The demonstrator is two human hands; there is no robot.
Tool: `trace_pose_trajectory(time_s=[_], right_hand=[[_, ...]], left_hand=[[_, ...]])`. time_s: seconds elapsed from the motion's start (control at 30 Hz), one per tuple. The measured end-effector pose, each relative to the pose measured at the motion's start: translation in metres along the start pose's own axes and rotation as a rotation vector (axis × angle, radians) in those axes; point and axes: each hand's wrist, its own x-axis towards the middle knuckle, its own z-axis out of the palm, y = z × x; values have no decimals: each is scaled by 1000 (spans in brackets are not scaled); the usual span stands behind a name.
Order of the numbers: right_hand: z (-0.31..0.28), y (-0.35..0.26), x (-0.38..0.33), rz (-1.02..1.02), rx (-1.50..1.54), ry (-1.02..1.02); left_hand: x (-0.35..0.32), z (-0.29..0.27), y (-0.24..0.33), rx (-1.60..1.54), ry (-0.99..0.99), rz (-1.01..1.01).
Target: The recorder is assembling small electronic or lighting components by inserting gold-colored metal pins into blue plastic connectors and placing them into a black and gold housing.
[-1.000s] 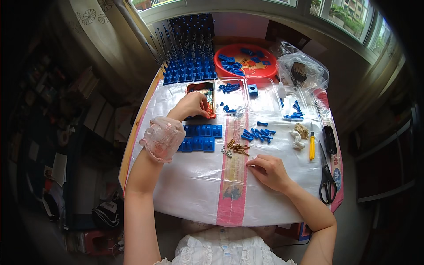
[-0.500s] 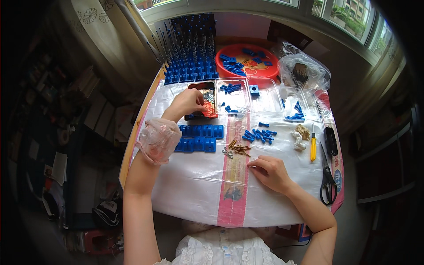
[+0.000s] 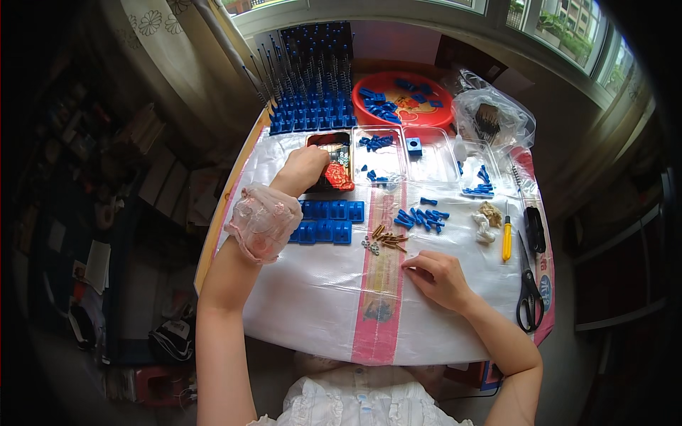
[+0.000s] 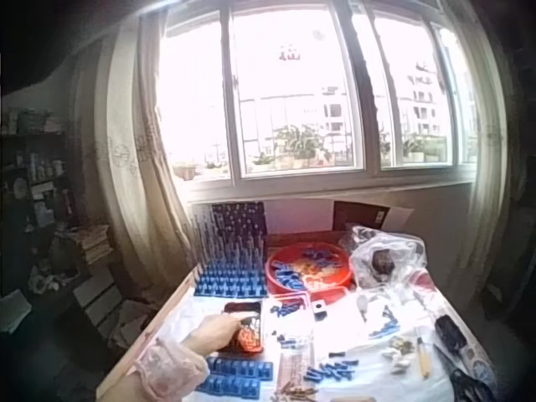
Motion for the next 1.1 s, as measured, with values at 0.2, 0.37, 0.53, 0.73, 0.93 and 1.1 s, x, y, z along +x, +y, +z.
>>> trace_pose_trajectory(time_s=[0.2,0.37,0.53,0.73,0.93,1.1], right_hand=[[1,1,0,-8,-6,7],[0,1,0,-5,-6,10],[2,0,1,-2,-5,5],[1,0,0,-10,2,16],[1,0,1,4,3,2],[1,0,1,-1,4,6]], left_hand=[[1,-6,-6,-23,-55,-7],[6,-6,-4,22,161,-67],[12,-6,-35,2,425,-178],[8,5,-43,-3,364,-228],[13,27,-39,53,395,-212],[20,38,-31,55,287,-265]])
